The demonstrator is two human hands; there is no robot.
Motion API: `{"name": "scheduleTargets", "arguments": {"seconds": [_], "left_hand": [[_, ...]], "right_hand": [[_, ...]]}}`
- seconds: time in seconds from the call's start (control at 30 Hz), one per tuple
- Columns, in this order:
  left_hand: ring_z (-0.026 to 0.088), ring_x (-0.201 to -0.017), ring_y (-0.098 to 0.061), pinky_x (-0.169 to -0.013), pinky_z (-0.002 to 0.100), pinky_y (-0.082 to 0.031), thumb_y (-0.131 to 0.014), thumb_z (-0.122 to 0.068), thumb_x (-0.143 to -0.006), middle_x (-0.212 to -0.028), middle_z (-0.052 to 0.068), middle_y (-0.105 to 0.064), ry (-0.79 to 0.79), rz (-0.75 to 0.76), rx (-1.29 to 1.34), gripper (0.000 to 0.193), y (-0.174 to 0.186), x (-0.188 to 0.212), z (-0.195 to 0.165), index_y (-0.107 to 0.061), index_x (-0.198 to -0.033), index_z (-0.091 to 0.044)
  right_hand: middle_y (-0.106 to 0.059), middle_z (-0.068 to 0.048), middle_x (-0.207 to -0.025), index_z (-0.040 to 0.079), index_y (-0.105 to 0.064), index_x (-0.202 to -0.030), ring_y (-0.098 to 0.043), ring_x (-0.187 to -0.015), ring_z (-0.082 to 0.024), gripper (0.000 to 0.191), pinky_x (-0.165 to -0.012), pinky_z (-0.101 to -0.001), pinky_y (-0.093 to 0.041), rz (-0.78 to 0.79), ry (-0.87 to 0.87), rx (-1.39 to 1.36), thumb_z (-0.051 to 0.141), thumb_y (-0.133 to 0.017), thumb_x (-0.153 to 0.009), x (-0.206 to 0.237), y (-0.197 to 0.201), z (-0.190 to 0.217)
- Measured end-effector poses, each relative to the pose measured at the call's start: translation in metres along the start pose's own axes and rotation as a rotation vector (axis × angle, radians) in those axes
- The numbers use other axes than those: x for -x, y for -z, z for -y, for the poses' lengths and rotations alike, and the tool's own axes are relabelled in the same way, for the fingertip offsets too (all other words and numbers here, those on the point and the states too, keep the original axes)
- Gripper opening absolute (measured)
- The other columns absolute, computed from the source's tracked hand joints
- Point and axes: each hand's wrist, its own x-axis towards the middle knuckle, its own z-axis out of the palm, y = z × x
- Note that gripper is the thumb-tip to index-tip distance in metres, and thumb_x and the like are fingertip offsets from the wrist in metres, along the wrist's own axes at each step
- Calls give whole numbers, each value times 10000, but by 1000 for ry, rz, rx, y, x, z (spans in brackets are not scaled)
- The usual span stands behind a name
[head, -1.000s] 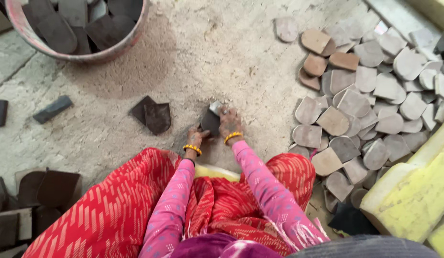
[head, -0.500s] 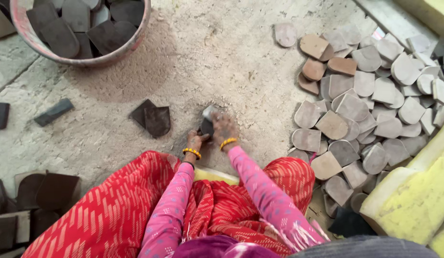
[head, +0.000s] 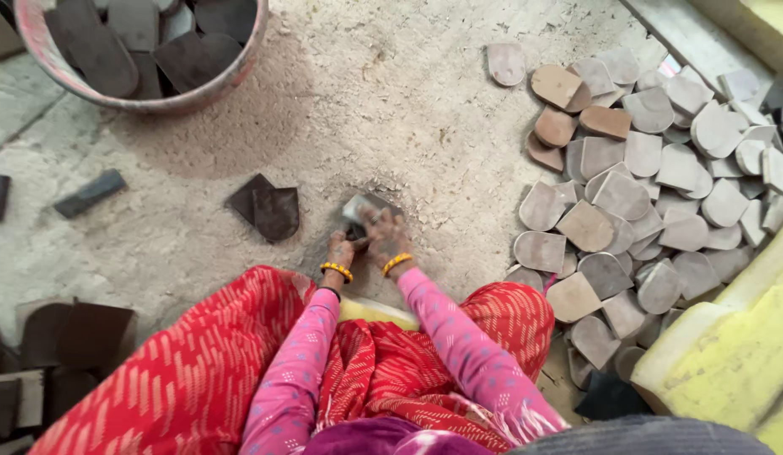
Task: The person sits on the floor and rubs small shaped stone pieces by hand against a flat abrasive stone slab, smoothing their surfaces. Finished pieces are placed into a large bowl of similar pieces, and the person repeats the rubbing on one piece after another.
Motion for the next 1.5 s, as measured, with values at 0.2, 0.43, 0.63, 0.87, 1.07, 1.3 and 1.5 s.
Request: {"name": "scheduleTargets", "arguments": {"seconds": [0.2,0.43,0.63,0.87,1.07,1.3,1.5], "left_hand": [[237,-778,-724,-740,378,-570,-881,-201,-709,-894,149,-787,-15,-42,-211,341,2,0,2,-756,-928,28],[214,-793,-730,-722,378,-582,-824,-226,-674,-911,130,-780,-21,1,-125,406,1,3,2,-740,-1009,-12],[235,-803,-715,-752,402,-566,-913,-235,-724,-921,159,-780,-7,-47,-333,423,2,2,3,-746,-967,67],[194,-830,-737,-739,373,-621,-856,-111,-694,-957,87,-771,122,96,223,378,0,2,-3,-722,-1026,12],[256,-845,-670,-746,376,-555,-910,-116,-694,-940,152,-732,-99,-13,-216,437,0,5,-9,-696,-1047,29],[349,-929,-709,-768,518,-561,-792,-161,-646,-1025,122,-707,-547,-151,-620,324,4,14,-13,-696,-951,-218],[368,-926,-656,-807,479,-530,-722,-204,-772,-1023,124,-687,-544,-147,-717,349,0,31,-30,-705,-1115,-147]], "right_hand": [[-572,-44,-1367,153,-513,-1437,-529,-1146,-305,722,-938,-463,-452,36,-12,-107,248,-644,-733,0,-1,-5],[-576,-33,-1414,141,-490,-1465,-551,-1178,-274,615,-985,-494,-451,1,50,95,141,-571,-855,3,0,-5],[-542,-16,-1471,166,-486,-1524,-536,-1186,-289,679,-977,-456,-456,110,-137,-84,169,-578,-852,10,-1,-6],[-507,-61,-1524,94,-439,-1517,-526,-1231,-322,683,-1018,-478,-433,-93,-47,44,174,-572,-852,18,3,0],[-555,-107,-1398,83,-502,-1495,-554,-1206,-304,576,-964,-448,-497,67,-275,85,85,-554,-921,22,16,-14],[-506,-123,-1381,79,-488,-1407,-514,-1256,-338,563,-927,-480,-518,109,-487,-109,114,-606,-858,39,21,-18],[-524,-114,-1379,129,-451,-1476,-506,-1231,-336,605,-936,-502,-502,33,-598,-155,140,-611,-893,39,19,-22]]}}
